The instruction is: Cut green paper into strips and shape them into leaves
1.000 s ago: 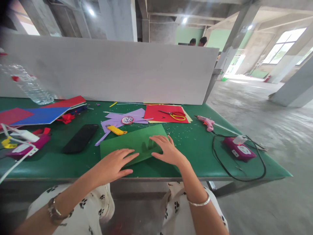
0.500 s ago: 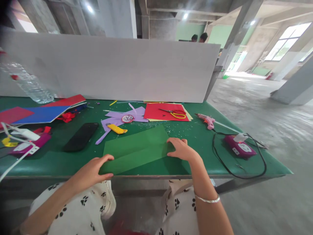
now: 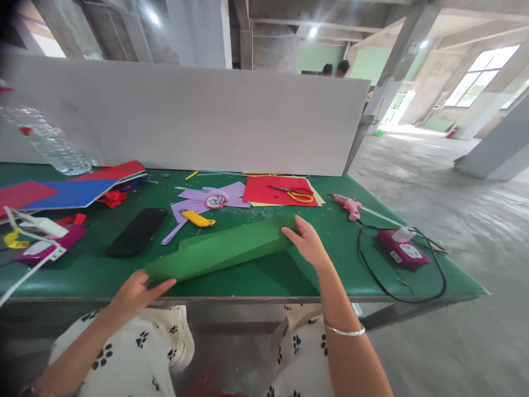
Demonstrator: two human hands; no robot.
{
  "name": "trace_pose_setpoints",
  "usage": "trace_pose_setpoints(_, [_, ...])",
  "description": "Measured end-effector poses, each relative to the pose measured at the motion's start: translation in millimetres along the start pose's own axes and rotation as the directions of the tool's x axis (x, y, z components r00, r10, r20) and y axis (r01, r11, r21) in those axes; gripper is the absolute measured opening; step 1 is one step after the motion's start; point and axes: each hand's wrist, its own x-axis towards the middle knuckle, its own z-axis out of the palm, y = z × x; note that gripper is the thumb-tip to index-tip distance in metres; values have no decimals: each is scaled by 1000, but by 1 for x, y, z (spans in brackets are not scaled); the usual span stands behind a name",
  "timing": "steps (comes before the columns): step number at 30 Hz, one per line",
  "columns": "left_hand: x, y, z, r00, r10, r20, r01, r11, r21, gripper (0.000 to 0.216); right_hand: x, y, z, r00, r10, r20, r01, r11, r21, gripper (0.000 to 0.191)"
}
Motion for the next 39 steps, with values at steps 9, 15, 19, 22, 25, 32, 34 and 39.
trace_pose_setpoints(9, [38,30,-26,959,56,-277,-83,993,-87,45,-12,-6,-4,957,274,91,-288,925,248,39])
trace_pose_setpoints(15, [42,69,-2,723,504,-472,-324,851,412,40,-9,-10,25,891,334,-307,-133,839,527,27])
trace_pose_setpoints(19, [33,92,44,821,570,-30,-512,759,402,59,-21,-14,62,869,275,-412,-34,863,505,28])
trace_pose_setpoints(22, [36,97,73,839,543,42,-512,760,402,70,-34,-18,84,919,186,-349,-28,911,412,38])
trace_pose_setpoints(25, [44,93,83,821,571,17,-508,717,478,63,-42,-21,91,956,40,-290,45,958,282,47])
trace_pose_setpoints(32, [54,75,56,789,614,25,-566,710,418,65,-30,-14,39,860,-510,2,471,793,-387,83])
trace_pose_setpoints(34, [57,67,47,742,655,144,-656,664,359,66,-25,-11,21,789,-613,42,482,576,-661,68])
trace_pose_setpoints(39, [60,45,31,615,620,487,-767,615,185,58,-28,-8,14,693,-682,233,467,179,-866,46])
